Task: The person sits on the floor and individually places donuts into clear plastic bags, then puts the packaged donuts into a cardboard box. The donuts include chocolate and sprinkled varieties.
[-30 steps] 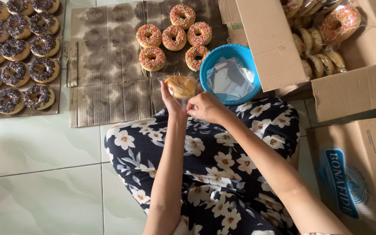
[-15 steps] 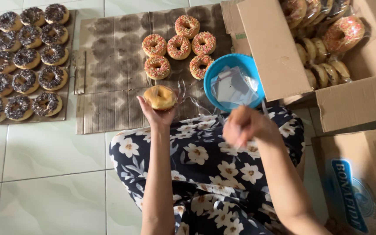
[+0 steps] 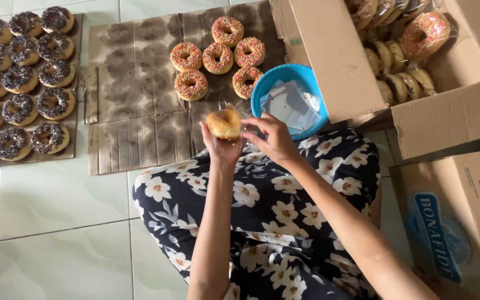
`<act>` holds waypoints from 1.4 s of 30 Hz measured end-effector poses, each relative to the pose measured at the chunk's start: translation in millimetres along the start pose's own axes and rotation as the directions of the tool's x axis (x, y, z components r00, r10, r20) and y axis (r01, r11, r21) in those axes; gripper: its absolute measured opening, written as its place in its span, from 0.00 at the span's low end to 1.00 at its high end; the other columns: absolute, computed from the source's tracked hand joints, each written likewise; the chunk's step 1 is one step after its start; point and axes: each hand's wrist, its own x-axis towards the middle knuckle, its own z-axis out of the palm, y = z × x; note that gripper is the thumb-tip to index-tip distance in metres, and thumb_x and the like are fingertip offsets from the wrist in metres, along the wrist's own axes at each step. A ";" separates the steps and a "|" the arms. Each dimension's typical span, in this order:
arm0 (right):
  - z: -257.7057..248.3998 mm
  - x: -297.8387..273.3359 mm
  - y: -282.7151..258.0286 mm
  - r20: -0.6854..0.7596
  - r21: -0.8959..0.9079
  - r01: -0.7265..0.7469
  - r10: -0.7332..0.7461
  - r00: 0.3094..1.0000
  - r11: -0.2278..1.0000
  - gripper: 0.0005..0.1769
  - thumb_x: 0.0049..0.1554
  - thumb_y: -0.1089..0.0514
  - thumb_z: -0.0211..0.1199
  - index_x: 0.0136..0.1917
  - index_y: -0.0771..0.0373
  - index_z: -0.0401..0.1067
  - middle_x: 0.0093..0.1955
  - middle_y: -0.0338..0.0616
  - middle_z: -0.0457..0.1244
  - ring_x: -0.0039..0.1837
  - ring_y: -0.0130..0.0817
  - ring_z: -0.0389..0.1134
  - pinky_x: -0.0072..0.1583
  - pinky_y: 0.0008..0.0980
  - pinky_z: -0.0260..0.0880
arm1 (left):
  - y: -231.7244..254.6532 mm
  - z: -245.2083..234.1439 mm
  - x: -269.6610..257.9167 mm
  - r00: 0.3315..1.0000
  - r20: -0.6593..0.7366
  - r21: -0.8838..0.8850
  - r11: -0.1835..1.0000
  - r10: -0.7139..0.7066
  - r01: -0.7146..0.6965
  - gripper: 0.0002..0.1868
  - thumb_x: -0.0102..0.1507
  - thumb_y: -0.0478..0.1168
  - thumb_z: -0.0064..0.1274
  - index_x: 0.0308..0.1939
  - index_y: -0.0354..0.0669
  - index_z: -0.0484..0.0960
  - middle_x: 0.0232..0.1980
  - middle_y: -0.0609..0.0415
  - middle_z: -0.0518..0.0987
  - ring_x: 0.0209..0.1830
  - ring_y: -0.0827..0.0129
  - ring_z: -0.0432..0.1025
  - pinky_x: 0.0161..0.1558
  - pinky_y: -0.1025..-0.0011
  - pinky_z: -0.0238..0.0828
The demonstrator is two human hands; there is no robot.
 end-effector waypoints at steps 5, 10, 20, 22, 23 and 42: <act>9.0 -8.7 15.3 -0.107 0.002 0.241 -0.240 0.965 0.970 0.06 0.60 0.61 0.67 0.49 0.60 0.71 0.48 0.42 0.62 0.50 0.34 0.65 0.54 0.30 0.69 | -21.1 10.0 -5.2 0.898 -0.436 0.195 0.970 -0.049 0.148 0.35 0.62 0.71 0.41 0.58 0.48 0.72 0.51 0.45 0.76 0.52 0.53 0.72 0.48 0.47 0.73; 3.2 -10.3 46.8 -0.015 0.275 -0.166 0.177 0.984 0.947 0.02 0.65 0.62 0.60 0.48 0.59 0.69 0.44 0.33 0.65 0.44 0.24 0.66 0.50 0.22 0.71 | -44.5 -12.9 -10.1 0.838 -0.419 0.754 0.648 0.349 0.107 0.23 0.67 0.56 0.49 0.46 0.38 0.78 0.39 0.51 0.77 0.39 0.61 0.73 0.39 0.60 0.72; -26.9 -20.6 86.7 0.022 0.507 -0.161 0.174 0.984 0.847 0.06 0.65 0.70 0.55 0.49 0.64 0.71 0.48 0.35 0.61 0.50 0.21 0.61 0.57 0.21 0.64 | -43.4 -19.3 -6.8 0.969 -0.217 0.673 0.737 0.115 0.063 0.11 0.70 0.35 0.44 0.51 0.34 0.80 0.48 0.51 0.81 0.49 0.68 0.75 0.54 0.70 0.73; -31.2 -23.0 92.8 0.078 0.539 -0.193 0.180 0.981 0.820 0.07 0.66 0.68 0.53 0.50 0.64 0.73 0.48 0.34 0.60 0.51 0.21 0.61 0.58 0.21 0.64 | -40.1 -13.5 -5.0 0.977 -0.197 0.640 0.765 0.080 0.066 0.11 0.70 0.35 0.44 0.52 0.33 0.79 0.49 0.49 0.81 0.50 0.66 0.75 0.55 0.67 0.73; -32.8 -23.9 94.8 0.103 0.583 -0.239 0.222 0.970 0.777 0.07 0.66 0.67 0.53 0.52 0.65 0.73 0.47 0.33 0.60 0.51 0.20 0.61 0.57 0.20 0.64 | -38.6 -11.5 -4.0 0.976 -0.202 0.603 0.796 0.086 0.055 0.10 0.71 0.35 0.44 0.53 0.35 0.78 0.50 0.49 0.80 0.51 0.65 0.75 0.55 0.66 0.73; -60.8 -16.1 77.3 0.173 0.523 -0.365 0.324 0.930 0.770 0.05 0.56 0.67 0.70 0.47 0.63 0.77 0.45 0.35 0.68 0.50 0.22 0.67 0.56 0.23 0.69 | -24.2 6.7 5.7 0.959 -0.057 0.707 0.690 0.276 -0.156 0.03 0.73 0.35 0.51 0.45 0.41 0.77 0.40 0.57 0.77 0.40 0.74 0.70 0.46 0.72 0.69</act>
